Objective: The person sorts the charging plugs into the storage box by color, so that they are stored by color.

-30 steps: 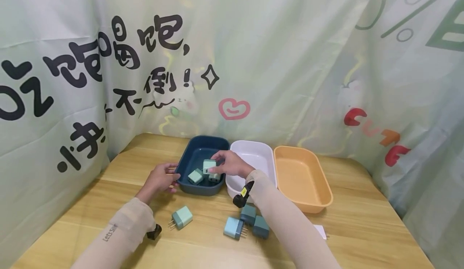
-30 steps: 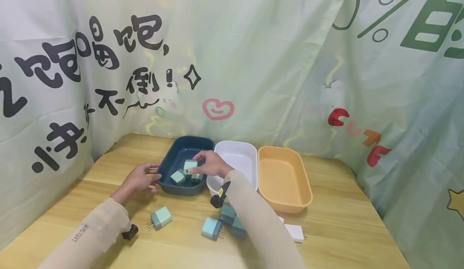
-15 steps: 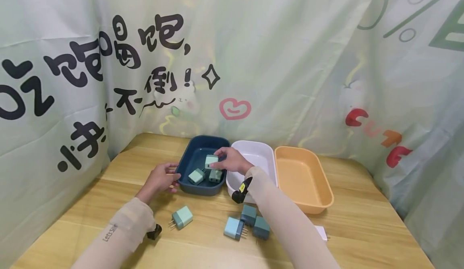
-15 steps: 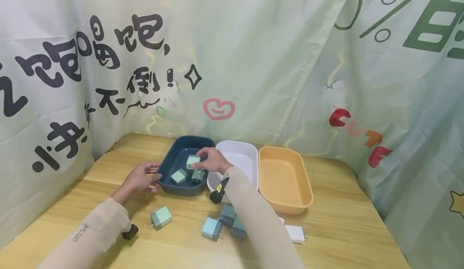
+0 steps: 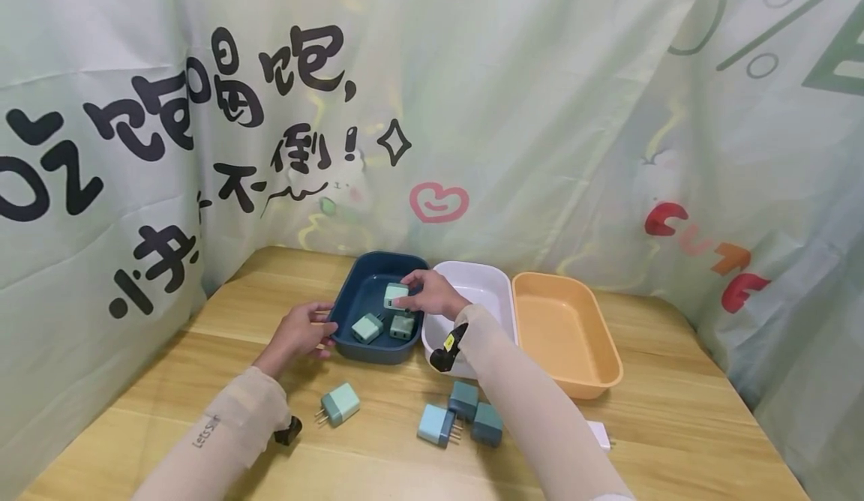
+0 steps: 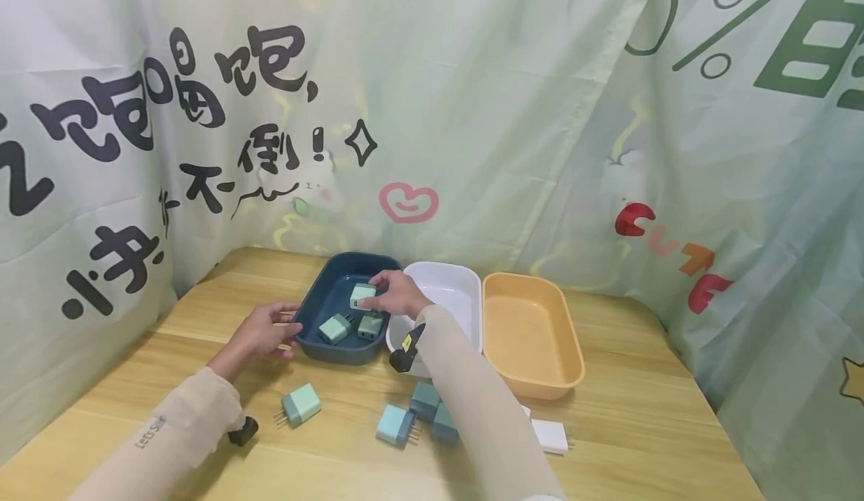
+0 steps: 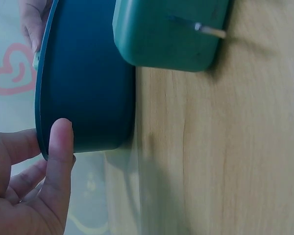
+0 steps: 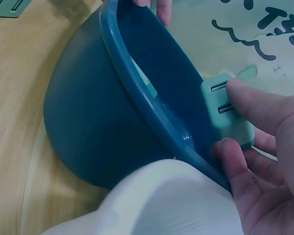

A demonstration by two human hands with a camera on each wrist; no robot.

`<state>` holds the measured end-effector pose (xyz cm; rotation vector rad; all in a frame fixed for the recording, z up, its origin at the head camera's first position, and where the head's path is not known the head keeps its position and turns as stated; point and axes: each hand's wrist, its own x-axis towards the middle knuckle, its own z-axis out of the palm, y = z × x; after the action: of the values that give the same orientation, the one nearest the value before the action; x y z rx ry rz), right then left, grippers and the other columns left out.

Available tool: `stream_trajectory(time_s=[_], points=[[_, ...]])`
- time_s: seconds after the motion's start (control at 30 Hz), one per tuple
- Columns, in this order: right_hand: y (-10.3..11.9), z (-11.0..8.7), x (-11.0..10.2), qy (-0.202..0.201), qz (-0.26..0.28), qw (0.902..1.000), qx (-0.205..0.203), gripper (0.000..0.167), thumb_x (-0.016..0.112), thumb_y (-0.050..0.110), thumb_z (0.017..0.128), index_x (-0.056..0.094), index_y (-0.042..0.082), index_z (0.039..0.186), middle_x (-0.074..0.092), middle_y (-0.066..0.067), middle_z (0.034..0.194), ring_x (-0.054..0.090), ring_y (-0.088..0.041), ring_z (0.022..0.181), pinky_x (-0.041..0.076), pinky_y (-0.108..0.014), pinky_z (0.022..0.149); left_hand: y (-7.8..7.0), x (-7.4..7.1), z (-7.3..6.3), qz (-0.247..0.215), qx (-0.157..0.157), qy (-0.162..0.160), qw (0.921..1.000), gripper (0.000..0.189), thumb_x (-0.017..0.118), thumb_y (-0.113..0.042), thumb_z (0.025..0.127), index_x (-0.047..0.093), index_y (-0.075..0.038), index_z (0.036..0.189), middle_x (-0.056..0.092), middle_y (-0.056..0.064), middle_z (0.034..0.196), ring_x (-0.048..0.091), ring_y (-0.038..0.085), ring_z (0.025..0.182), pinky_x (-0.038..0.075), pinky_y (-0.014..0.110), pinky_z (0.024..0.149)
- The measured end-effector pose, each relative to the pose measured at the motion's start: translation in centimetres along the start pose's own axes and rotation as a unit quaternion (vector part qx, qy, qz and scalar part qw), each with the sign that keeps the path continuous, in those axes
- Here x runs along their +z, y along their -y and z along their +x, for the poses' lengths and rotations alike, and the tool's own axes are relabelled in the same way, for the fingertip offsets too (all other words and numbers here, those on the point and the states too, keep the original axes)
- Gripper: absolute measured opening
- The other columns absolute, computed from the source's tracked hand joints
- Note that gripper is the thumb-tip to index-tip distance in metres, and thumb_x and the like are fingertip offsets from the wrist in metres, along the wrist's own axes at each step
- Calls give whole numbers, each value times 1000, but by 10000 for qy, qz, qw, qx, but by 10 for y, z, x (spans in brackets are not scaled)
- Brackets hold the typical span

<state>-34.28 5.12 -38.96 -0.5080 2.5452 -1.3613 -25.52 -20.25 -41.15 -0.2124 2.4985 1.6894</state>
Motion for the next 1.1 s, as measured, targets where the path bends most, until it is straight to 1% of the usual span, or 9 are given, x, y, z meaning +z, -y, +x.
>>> stream_trajectory(time_s=[0.17, 0.4, 0.6, 0.73, 0.87, 0.93, 1.0, 1.1], points=[[-1, 1, 1, -137, 107, 9998, -20, 46, 81, 24, 81, 61, 4, 118, 60, -11, 106, 67, -19, 73, 55, -30, 66, -2, 0, 0, -40, -13, 10, 10000, 48, 57, 1, 95, 44, -2, 141, 50, 26, 130, 64, 24, 75, 59, 35, 60], [-4, 1, 1, -376, 368, 9986, -101, 30, 72, 13, 88, 63, -3, 112, 64, -11, 100, 67, -21, 75, 57, -32, 73, -3, 2, 0, -39, -39, 37, 10000, 48, 57, 1, 94, 45, -2, 141, 50, 26, 130, 65, 24, 75, 59, 35, 60], [-4, 0, 2, -442, 395, 9982, -76, 25, 71, 15, 90, 64, 1, 109, 64, -9, 97, 66, -21, 78, 57, -32, 75, -3, 3, -1, -50, -3, 88, 9999, 48, 57, 1, 94, 44, -1, 141, 49, 27, 130, 65, 26, 76, 59, 35, 59], [1, -5, 3, -275, 668, 9973, -128, 25, 67, 15, 93, 62, 0, 112, 65, -12, 101, 67, -23, 83, 57, -33, 79, -3, 2, -1, -15, -13, 62, 10000, 48, 58, 1, 95, 44, -1, 141, 49, 27, 130, 65, 25, 76, 59, 35, 60], [4, -13, 7, -15, 986, 9948, -237, 25, 60, 13, 97, 59, -4, 116, 63, -20, 108, 68, -22, 87, 57, -33, 79, -2, 0, -1, 41, -9, 56, 10000, 48, 58, 1, 95, 44, -2, 141, 49, 28, 131, 65, 24, 75, 59, 35, 59], [7, -19, 9, 155, 1202, 9923, -272, 26, 55, 11, 99, 58, -6, 119, 61, -24, 114, 67, -24, 90, 56, -34, 80, -2, 0, -1, 44, -22, 46, 10000, 48, 58, 0, 95, 44, -2, 141, 49, 27, 131, 65, 24, 75, 59, 35, 59], [12, -26, 10, 348, 1420, 9889, -256, 27, 49, 8, 101, 55, -9, 122, 58, -27, 118, 66, -31, 94, 55, -38, 83, -2, 0, -1, 45, -18, 53, 10000, 48, 58, 0, 95, 44, -2, 141, 49, 27, 131, 65, 24, 75, 59, 35, 60], [16, -35, 14, 635, 1840, 9807, -187, 29, 41, 6, 103, 51, -11, 124, 55, -30, 123, 64, -36, 98, 54, -42, 87, -3, 0, -2, 36, -28, 64, 10000, 48, 57, 0, 95, 44, -2, 141, 48, 27, 131, 65, 24, 76, 59, 35, 60]])
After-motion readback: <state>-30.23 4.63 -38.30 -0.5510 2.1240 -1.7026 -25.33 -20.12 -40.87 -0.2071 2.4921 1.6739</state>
